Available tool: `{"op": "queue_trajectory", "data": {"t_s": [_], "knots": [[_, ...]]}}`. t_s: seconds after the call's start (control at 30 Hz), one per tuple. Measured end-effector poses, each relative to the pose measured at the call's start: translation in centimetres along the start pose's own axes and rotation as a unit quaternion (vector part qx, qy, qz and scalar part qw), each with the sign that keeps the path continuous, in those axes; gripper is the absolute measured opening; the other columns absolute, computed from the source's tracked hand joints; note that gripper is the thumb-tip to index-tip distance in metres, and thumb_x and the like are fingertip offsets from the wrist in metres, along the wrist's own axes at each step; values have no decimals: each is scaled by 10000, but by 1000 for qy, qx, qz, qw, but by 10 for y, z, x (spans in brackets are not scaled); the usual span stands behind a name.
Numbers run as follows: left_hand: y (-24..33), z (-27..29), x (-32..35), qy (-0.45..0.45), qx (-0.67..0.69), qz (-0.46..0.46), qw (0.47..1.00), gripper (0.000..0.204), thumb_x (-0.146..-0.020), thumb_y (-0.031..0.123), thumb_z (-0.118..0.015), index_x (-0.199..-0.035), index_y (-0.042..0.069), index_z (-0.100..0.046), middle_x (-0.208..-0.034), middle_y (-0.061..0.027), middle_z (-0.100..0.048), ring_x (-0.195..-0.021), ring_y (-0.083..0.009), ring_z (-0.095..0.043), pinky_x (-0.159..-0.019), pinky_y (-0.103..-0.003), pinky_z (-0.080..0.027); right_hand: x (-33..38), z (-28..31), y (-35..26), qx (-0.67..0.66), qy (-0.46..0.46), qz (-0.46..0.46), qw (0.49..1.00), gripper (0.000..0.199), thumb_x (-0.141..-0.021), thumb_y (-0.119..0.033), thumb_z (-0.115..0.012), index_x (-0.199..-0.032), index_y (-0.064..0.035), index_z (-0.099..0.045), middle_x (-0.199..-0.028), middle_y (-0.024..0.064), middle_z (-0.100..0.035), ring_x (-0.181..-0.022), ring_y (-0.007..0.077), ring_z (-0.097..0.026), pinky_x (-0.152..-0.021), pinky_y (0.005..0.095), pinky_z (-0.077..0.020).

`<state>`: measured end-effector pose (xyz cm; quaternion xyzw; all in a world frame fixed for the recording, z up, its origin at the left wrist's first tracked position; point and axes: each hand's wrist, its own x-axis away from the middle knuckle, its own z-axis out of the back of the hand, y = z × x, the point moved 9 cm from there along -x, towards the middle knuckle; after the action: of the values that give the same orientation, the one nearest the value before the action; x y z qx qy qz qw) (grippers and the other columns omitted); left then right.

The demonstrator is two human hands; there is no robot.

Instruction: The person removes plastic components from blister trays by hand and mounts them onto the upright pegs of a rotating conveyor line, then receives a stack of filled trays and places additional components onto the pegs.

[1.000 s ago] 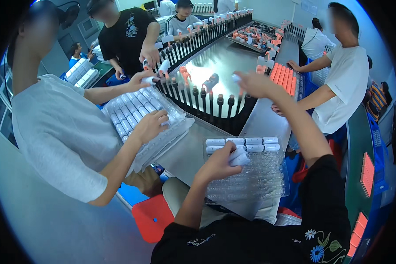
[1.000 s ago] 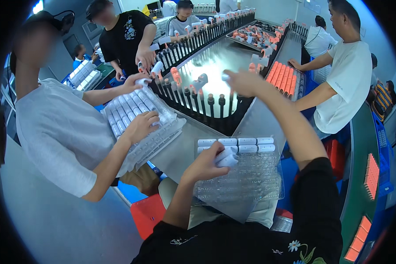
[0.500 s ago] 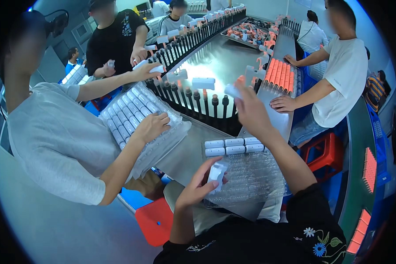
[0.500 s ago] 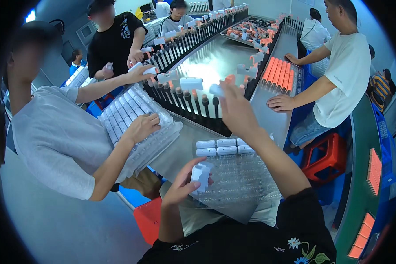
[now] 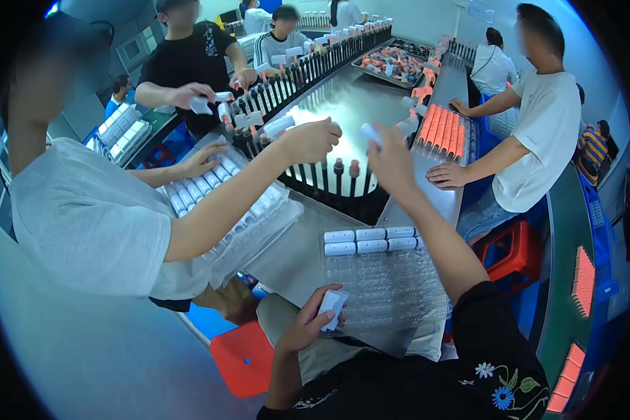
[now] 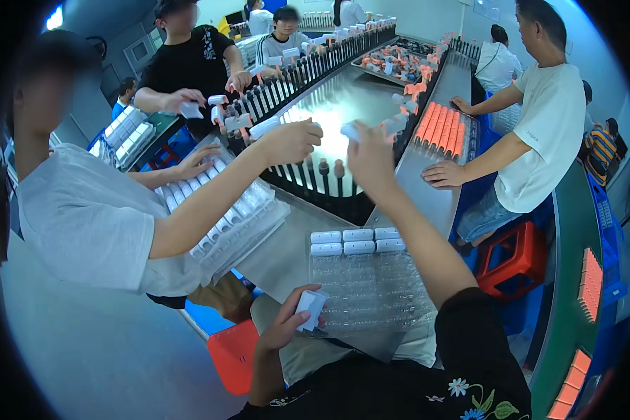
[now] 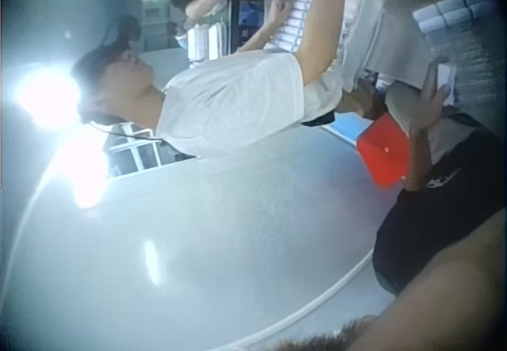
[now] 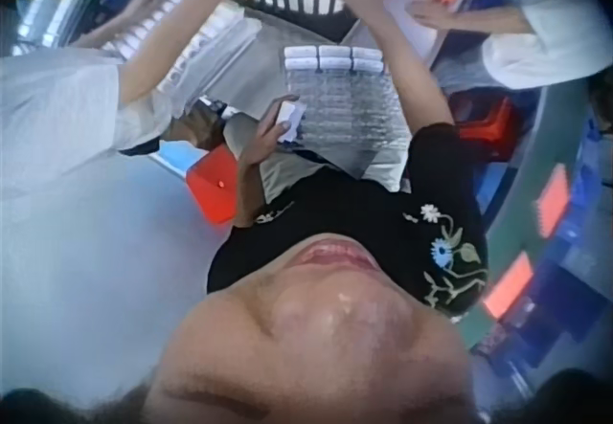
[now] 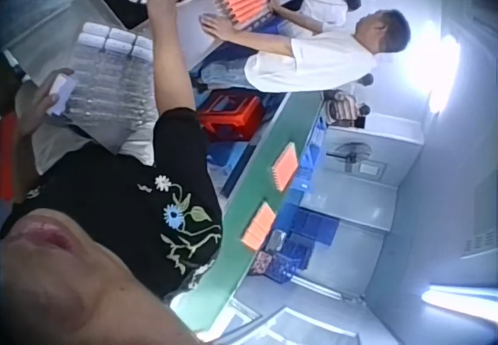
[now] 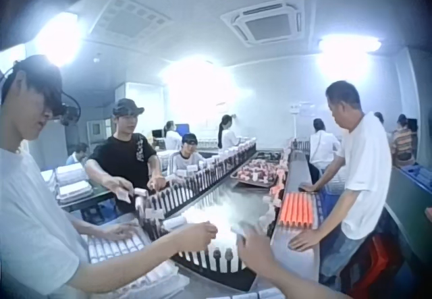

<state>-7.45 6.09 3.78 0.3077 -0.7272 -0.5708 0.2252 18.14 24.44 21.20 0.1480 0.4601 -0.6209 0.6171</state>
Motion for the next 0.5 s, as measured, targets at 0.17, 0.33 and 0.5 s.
{"op": "queue_trajectory", "data": {"t_s": [0.17,0.33,0.5], "knots": [[-3,-6,5,0,-3,12,1000,574,-1012,158,-556,-1543,70,-357,-1219,-103,-571,-1030,-185,-614,-929,-363,-511,9,-24,-23,-77,-19,-6,997,412,-955,-190,-620,-1347,-61,-611,-1154,182,-608,-873,382,-683,-782,459,-560],[-13,-1,13,24,-16,25,999,567,-1014,173,-552,-1536,66,-360,-1224,-106,-581,-1009,-177,-626,-894,-355,-534,22,14,-38,-217,102,1,971,389,-957,-145,-622,-1316,6,-612,-1160,214,-595,-1088,352,-614,-933,425,-495],[-25,16,17,54,17,36,998,555,-1006,150,-545,-1524,64,-363,-1218,-109,-584,-1003,-175,-628,-881,-348,-541,3,64,-19,-129,178,48,974,331,-937,-71,-633,-1262,-10,-616,-1231,200,-627,-1108,381,-641,-939,442,-508]]}}
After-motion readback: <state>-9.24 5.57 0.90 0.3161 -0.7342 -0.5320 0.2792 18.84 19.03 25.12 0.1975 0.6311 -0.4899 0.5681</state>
